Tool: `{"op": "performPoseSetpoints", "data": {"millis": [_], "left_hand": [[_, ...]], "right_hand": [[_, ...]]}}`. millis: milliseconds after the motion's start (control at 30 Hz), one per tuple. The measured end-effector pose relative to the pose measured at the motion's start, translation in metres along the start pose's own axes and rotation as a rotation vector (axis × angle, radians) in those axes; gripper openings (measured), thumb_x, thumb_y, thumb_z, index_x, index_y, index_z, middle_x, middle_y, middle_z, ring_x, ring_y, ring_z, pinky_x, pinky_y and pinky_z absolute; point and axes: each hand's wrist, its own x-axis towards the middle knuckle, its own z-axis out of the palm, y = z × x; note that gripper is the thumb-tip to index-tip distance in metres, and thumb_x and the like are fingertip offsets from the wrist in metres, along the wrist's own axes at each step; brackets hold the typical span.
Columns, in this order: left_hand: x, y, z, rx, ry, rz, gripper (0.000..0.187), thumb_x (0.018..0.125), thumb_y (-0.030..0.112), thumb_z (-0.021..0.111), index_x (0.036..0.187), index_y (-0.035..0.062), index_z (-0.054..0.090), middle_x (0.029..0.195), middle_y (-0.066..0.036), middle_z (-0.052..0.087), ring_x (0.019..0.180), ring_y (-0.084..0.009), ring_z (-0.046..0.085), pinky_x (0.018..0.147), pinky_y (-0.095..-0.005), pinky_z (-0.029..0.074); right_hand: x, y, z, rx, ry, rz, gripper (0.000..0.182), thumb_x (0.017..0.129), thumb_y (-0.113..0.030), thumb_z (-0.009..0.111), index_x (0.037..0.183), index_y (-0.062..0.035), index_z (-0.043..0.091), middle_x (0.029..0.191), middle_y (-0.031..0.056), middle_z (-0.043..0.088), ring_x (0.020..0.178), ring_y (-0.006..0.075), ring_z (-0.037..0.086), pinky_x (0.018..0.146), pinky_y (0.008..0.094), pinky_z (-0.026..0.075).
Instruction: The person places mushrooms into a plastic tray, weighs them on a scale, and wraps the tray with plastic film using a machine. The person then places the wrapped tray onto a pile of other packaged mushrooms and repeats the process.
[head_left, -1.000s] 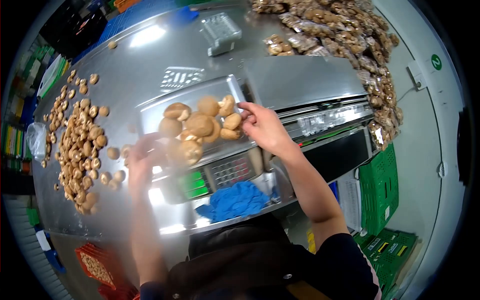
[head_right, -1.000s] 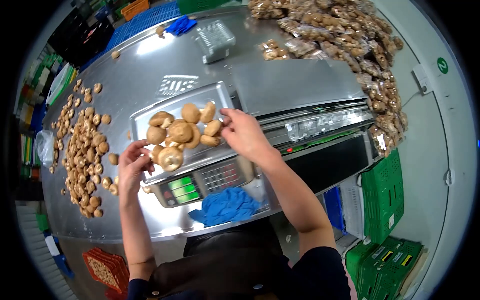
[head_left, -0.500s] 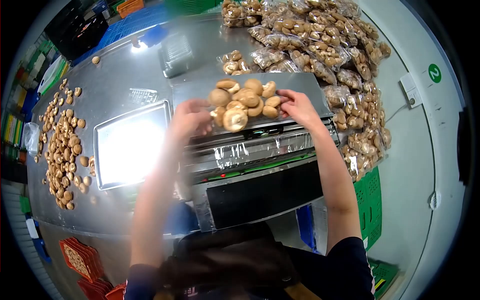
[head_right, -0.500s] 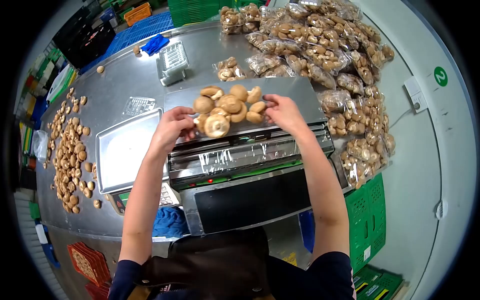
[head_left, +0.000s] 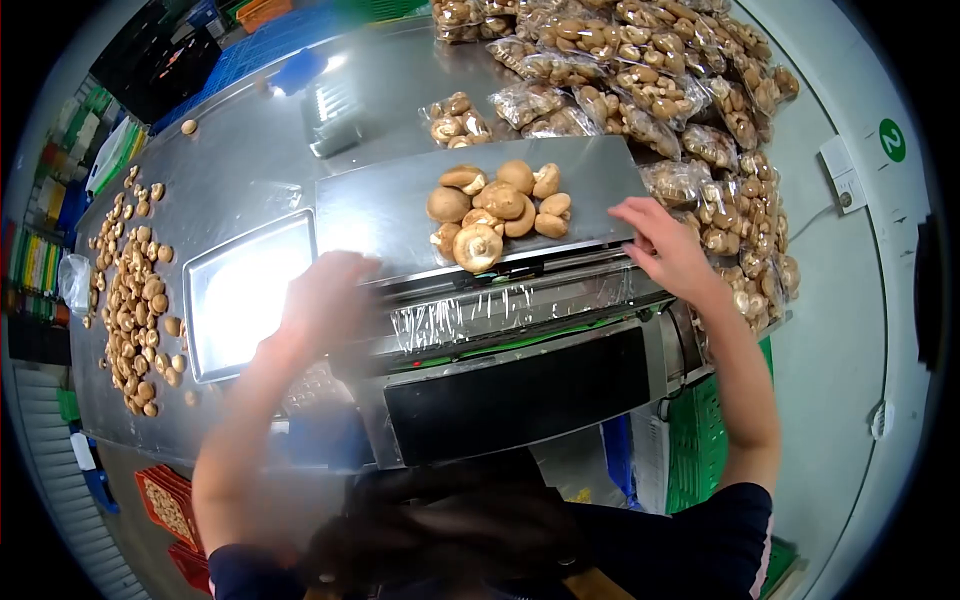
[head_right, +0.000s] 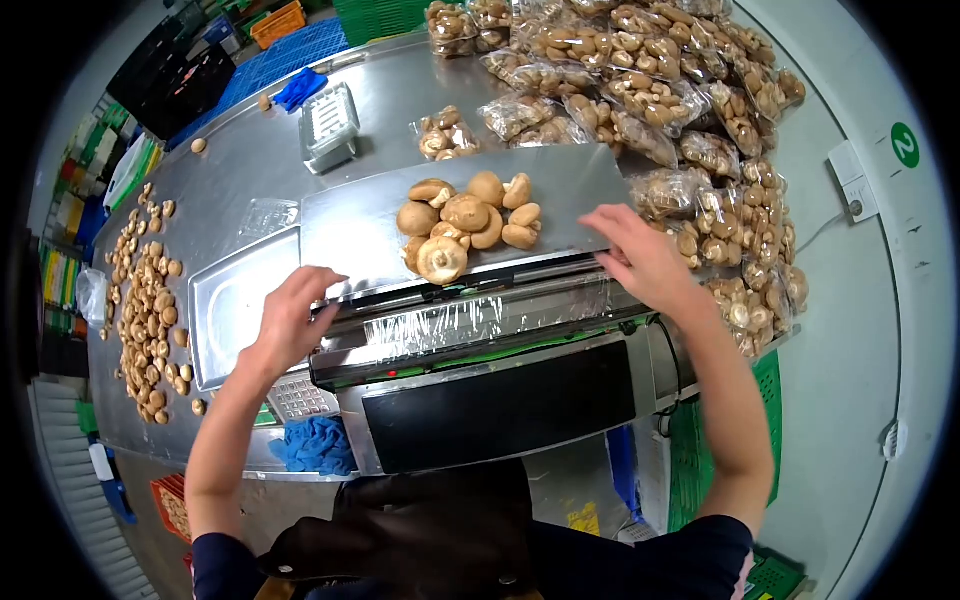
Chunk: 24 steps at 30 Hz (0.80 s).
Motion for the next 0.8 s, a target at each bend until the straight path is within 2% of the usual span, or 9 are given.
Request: {"op": "performPoseSetpoints", "data": {"millis": [167,267,367,467,567,633,667,700,800], "left_hand": [[0.002,0.019,-0.007,0.226,-0.195,0.396,0.049,0.075,0.013,0.07,0.122,0.0218,0.059,0.128,-0.006,0.054,0.114,-0.0278,0.051,0.102,-0.0452,0.04],[0.006,0.013,0.02,0.172,-0.065,0.591,0.029,0.076,0.014,0.068,0.105,0.0173,0.068,0.127,-0.004,0.058,0.115,-0.0271,0.052,0.108,-0.0465,0.034],[-0.019,0.022,0.001,0.085,-0.185,0.264,0.015,0.078,0.009,0.068,0.092,0.0116,0.072,0.112,-0.005,0.067,0.103,-0.0254,0.061,0.098,-0.0418,0.047],[-0.085,-0.003,-0.006,-0.441,-0.047,0.012,0.01,0.082,0.0,0.064,0.089,0.0015,0.072,0.093,-0.014,0.07,0.067,-0.0216,0.069,0.058,-0.0309,0.058],[-0.061,0.01,-0.061,-0.726,0.364,-0.137,0.02,0.097,0.01,0.048,0.086,-0.0017,0.061,0.081,-0.015,0.062,0.07,-0.0217,0.065,0.06,-0.0323,0.056],[-0.002,-0.005,-0.087,-1.24,0.503,0.133,0.018,0.099,0.015,0.048,0.103,0.0022,0.059,0.1,-0.015,0.063,0.093,-0.0244,0.063,0.092,-0.0401,0.05],[0.034,-0.006,-0.08,-1.286,0.689,0.061,0.022,0.1,0.018,0.048,0.109,0.0024,0.06,0.109,-0.015,0.064,0.101,-0.0237,0.063,0.101,-0.0404,0.045],[0.076,-0.01,-0.068,-1.083,0.711,0.023,0.024,0.098,0.021,0.053,0.114,0.0039,0.06,0.109,-0.014,0.065,0.098,-0.023,0.064,0.094,-0.0386,0.051],[0.148,-0.045,0.024,-0.757,0.4,-0.248,0.054,0.091,0.04,0.059,0.129,0.0029,0.054,0.132,-0.017,0.054,0.122,-0.0289,0.052,0.108,-0.0409,0.035]], "right_hand": [[-0.011,-0.002,-0.004,-0.254,-0.333,-0.119,0.051,0.08,0.0,0.06,0.126,-0.0227,0.057,0.142,0.002,0.047,0.088,0.0257,0.067,0.073,0.0358,0.055],[-0.013,0.004,0.025,0.014,-0.053,-0.263,0.036,0.082,-0.003,0.062,0.114,-0.0191,0.066,0.134,0.0006,0.055,0.088,0.0254,0.066,0.072,0.0342,0.055],[-0.047,-0.002,0.017,0.494,-0.051,0.119,0.016,0.086,-0.004,0.062,0.099,-0.0059,0.07,0.109,0.004,0.069,0.076,0.0177,0.067,0.063,0.0282,0.054],[-0.074,-0.022,-0.024,0.759,0.025,0.295,0.012,0.088,-0.003,0.061,0.095,-0.0004,0.07,0.094,0.0086,0.071,0.07,0.0144,0.067,0.06,0.0265,0.055],[-0.048,-0.025,-0.059,0.707,0.405,0.166,0.015,0.093,-0.005,0.056,0.098,-0.0021,0.07,0.093,0.0112,0.07,0.075,0.0164,0.068,0.067,0.0276,0.055],[0.005,-0.022,-0.07,0.738,0.759,0.165,0.018,0.096,-0.01,0.054,0.106,-0.0018,0.066,0.095,0.0117,0.07,0.08,0.0174,0.068,0.074,0.0271,0.054],[0.042,-0.026,-0.073,0.826,0.906,0.211,0.022,0.097,-0.012,0.053,0.113,-0.0012,0.062,0.096,0.0119,0.069,0.084,0.0181,0.068,0.079,0.027,0.053],[0.076,-0.009,-0.061,0.764,0.82,0.134,0.029,0.097,-0.018,0.054,0.12,-0.0006,0.057,0.103,0.0151,0.067,0.092,0.0214,0.066,0.084,0.0302,0.052],[0.139,0.038,0.025,0.259,0.505,0.089,0.051,0.097,-0.033,0.054,0.134,0.0009,0.043,0.122,0.0247,0.057,0.114,0.0314,0.057,0.095,0.0405,0.047]]}}
